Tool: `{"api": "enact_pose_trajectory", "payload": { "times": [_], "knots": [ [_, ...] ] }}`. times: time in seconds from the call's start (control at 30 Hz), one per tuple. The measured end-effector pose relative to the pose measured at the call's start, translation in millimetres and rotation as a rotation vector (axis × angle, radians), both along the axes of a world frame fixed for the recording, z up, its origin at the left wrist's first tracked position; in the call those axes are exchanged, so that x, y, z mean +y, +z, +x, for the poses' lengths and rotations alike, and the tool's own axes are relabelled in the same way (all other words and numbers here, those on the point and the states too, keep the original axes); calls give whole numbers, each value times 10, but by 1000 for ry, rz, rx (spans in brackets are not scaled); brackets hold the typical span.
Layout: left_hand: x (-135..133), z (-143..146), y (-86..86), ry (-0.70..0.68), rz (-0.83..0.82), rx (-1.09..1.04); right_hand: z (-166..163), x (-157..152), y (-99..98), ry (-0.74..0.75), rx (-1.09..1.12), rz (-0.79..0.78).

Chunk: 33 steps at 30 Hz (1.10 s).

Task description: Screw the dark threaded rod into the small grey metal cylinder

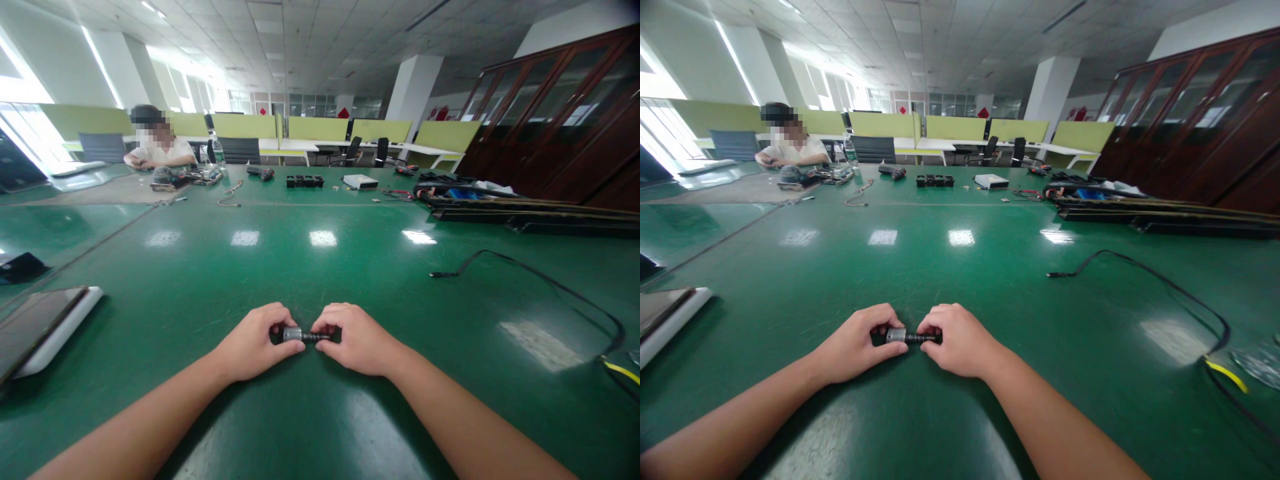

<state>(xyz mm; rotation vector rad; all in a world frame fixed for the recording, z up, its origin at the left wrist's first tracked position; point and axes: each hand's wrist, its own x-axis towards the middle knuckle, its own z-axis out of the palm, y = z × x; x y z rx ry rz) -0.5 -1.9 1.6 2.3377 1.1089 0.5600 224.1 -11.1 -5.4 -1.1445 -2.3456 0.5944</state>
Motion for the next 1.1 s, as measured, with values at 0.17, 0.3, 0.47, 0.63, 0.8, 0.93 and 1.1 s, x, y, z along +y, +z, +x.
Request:
{"api": "enact_pose_trajectory", "payload": {
  "times": [0.17, 0.3, 0.47, 0.63, 0.8, 0.93, 1.1],
  "knots": [
    [-1, 0, 1, 2, -1, -9, 12, 6, -8, -2, -10, 5],
    [3, -5, -6, -1, -3, -10, 21, 3, -6, -5, -16, 4],
    [8, -8, -15, 2, -8, -2, 42, 3, 7, -7, -11, -12],
    [3, -2, -17, 6, -6, -11, 70, 20, 12, -8, 6, -41],
    [-2, 4, -3, 12, -10, -16, 90, 24, 2, -4, 9, -40],
    [-1, 0, -5, 10, -11, -20, 104, 25, -2, -1, 1, -38],
    [2, -5, -10, 13, -15, -1, 127, 35, 3, -13, -4, -51]
  ]
}}
